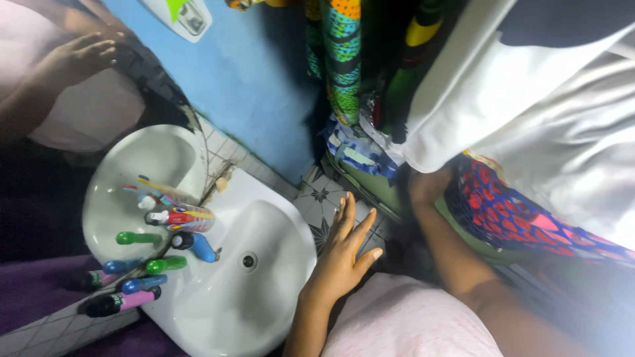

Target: Searching through various bags and containers to find and identify household items.

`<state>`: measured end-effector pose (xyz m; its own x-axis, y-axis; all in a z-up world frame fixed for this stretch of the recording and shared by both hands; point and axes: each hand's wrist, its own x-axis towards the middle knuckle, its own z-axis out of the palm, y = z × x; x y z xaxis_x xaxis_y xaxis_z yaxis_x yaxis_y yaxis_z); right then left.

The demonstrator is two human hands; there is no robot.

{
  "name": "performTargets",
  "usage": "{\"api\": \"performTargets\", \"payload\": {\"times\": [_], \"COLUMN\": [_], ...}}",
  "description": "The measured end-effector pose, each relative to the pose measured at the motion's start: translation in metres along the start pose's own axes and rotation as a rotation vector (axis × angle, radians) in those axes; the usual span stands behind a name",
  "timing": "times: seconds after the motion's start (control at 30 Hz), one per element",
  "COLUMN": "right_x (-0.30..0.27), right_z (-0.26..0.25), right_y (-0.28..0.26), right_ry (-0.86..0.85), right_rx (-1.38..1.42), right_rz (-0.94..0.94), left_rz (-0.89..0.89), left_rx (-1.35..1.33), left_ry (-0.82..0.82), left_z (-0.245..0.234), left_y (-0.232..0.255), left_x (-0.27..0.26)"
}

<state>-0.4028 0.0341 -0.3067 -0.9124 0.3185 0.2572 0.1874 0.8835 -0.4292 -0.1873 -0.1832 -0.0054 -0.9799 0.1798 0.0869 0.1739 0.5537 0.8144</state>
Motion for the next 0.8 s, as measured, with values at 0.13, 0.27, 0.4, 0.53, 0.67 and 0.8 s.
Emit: {"api": "performTargets", "payload": {"times": [0.13,0.27,0.4,0.53,0.67,0.8], "right_x": [0.002,-0.005,-0.028,-0.052,-0.067,-0.067], "right_z": [0.011,0.023,-0.015,-0.057,-0.078,-0.109], "right_y": [0.006,0.019,0.012,-0.002,-0.004,-0.012], "right_ry": [0.029,0.153,0.138,0.094,0.008,-0.025], "right_rx": [0.126,0.219,0.152,0.162,0.201,0.191], "right_rz": [-0.062,-0.093,-0.192,-0.191,-0.174,-0.22], "left_rz": [0.002,-0.039,-0.055,-0.045,0.016,0.034], "left_rx": [-0.001,-0.012,-0.015,-0.027,0.001,0.009], "left_ry": [-0.001,-0.033,-0.068,-0.092,-0.108,-0.132], "left_z": [-0.004,-0.005,-0.006,-0.005,0.0,0.001], "left_y": [-0.003,-0.009,-0.01,-0.01,-0.008,-0.007], "left_x": [-0.005,-0.009,-0.007,-0.002,0.004,0.006]}}
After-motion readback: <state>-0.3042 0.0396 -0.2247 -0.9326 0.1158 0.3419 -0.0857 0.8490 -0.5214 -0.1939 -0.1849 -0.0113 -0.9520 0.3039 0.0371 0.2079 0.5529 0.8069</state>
